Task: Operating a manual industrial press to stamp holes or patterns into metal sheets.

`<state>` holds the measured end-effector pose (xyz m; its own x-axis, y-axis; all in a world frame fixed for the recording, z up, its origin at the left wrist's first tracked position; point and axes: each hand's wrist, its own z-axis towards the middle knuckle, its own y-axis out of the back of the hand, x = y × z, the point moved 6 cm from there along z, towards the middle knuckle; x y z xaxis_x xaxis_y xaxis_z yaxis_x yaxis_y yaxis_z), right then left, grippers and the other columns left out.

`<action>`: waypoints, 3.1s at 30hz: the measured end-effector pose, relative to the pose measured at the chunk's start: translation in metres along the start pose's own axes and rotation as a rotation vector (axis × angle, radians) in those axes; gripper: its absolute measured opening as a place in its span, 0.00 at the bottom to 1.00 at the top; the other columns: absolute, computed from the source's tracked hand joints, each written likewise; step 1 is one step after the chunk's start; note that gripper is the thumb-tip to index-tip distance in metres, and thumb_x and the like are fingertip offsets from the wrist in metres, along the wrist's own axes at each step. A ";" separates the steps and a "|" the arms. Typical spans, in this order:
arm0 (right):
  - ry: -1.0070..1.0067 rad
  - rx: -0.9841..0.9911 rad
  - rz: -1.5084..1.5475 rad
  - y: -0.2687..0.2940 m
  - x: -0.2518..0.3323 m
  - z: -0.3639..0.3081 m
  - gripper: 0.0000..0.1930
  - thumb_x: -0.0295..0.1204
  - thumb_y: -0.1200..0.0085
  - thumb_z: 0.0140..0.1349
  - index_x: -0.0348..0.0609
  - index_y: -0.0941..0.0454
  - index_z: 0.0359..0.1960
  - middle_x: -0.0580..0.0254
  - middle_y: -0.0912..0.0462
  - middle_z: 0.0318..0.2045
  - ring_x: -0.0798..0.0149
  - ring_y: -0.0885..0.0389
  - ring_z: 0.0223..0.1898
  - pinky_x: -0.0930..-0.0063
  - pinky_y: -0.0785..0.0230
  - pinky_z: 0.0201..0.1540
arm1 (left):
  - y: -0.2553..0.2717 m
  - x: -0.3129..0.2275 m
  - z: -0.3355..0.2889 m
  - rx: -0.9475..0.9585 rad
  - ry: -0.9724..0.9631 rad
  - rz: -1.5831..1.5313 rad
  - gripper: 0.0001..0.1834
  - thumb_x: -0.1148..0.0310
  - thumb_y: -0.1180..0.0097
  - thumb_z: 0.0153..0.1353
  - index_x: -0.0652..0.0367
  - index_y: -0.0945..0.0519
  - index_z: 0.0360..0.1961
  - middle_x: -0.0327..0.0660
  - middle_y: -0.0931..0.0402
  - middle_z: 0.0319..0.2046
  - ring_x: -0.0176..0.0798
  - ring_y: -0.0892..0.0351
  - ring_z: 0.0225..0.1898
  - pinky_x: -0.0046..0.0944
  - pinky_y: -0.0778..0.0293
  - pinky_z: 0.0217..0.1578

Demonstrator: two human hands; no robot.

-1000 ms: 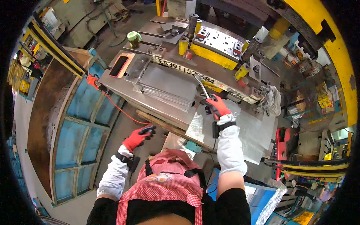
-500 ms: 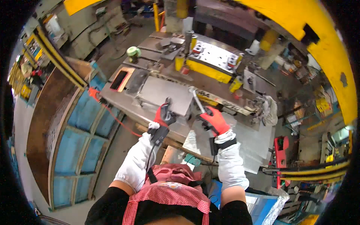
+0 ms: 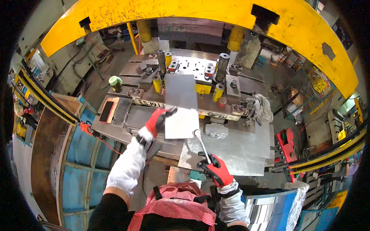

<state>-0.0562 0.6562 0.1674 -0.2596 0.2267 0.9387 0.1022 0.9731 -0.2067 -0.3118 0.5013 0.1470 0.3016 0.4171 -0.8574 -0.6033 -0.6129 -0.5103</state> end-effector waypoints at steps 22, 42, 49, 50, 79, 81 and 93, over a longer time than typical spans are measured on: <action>0.076 0.020 0.171 -0.009 0.032 0.079 0.13 0.30 0.49 0.58 0.44 0.30 0.45 0.71 0.30 0.20 0.76 0.32 0.19 0.82 0.41 0.19 | -0.022 0.023 0.040 -0.157 0.057 -0.384 0.20 0.59 0.55 0.63 0.63 0.32 0.48 0.46 0.23 0.34 0.45 0.21 0.30 0.42 0.22 0.31; 0.119 0.001 0.173 -0.011 0.045 0.098 0.11 0.30 0.48 0.57 0.41 0.28 0.42 0.70 0.27 0.20 0.78 0.32 0.16 0.83 0.43 0.16 | 0.010 0.045 0.074 -0.352 -0.072 -0.499 0.21 0.61 0.54 0.61 0.71 0.33 0.45 0.56 0.25 0.34 0.54 0.21 0.30 0.47 0.20 0.32; 0.112 -0.126 0.293 0.012 0.015 0.085 0.17 0.28 0.50 0.57 0.42 0.32 0.50 0.64 0.21 0.25 0.76 0.32 0.14 0.83 0.42 0.15 | -0.009 0.045 0.078 -0.364 0.031 -0.568 0.23 0.55 0.54 0.61 0.65 0.35 0.46 0.56 0.25 0.31 0.54 0.21 0.26 0.45 0.21 0.30; 0.111 -0.127 0.293 0.011 0.018 0.084 0.17 0.28 0.50 0.57 0.42 0.32 0.50 0.64 0.21 0.25 0.76 0.32 0.14 0.83 0.42 0.15 | -0.009 0.043 0.079 -0.365 0.032 -0.569 0.23 0.55 0.54 0.61 0.65 0.35 0.46 0.56 0.25 0.31 0.54 0.21 0.26 0.45 0.21 0.30; 0.401 -1.010 0.593 0.179 -0.154 0.026 0.12 0.33 0.49 0.56 0.47 0.33 0.41 0.58 0.26 0.18 0.63 0.32 0.11 0.71 0.38 0.12 | -0.019 0.038 0.072 -0.493 0.152 -0.626 0.24 0.59 0.54 0.61 0.71 0.37 0.47 0.63 0.29 0.40 0.62 0.24 0.38 0.53 0.22 0.36; 0.409 -1.011 0.563 0.178 -0.152 0.028 0.09 0.34 0.49 0.58 0.46 0.35 0.32 0.58 0.26 0.17 0.61 0.30 0.12 0.68 0.35 0.13 | -0.018 0.036 0.074 -0.499 0.156 -0.618 0.29 0.48 0.60 0.61 0.69 0.35 0.45 0.60 0.25 0.30 0.53 0.22 0.25 0.42 0.22 0.25; 0.438 -1.036 0.562 0.180 -0.155 0.029 0.11 0.30 0.48 0.55 0.45 0.33 0.39 0.58 0.27 0.17 0.63 0.31 0.12 0.70 0.35 0.12 | -0.009 0.044 0.077 -0.578 0.127 -0.629 0.24 0.50 0.56 0.61 0.63 0.34 0.42 0.57 0.25 0.28 0.51 0.22 0.23 0.43 0.21 0.25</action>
<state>-0.0258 0.7972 -0.0236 0.3844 0.3718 0.8450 0.8512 0.2115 -0.4803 -0.3494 0.5769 0.1191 0.5548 0.7361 -0.3878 0.1634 -0.5534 -0.8168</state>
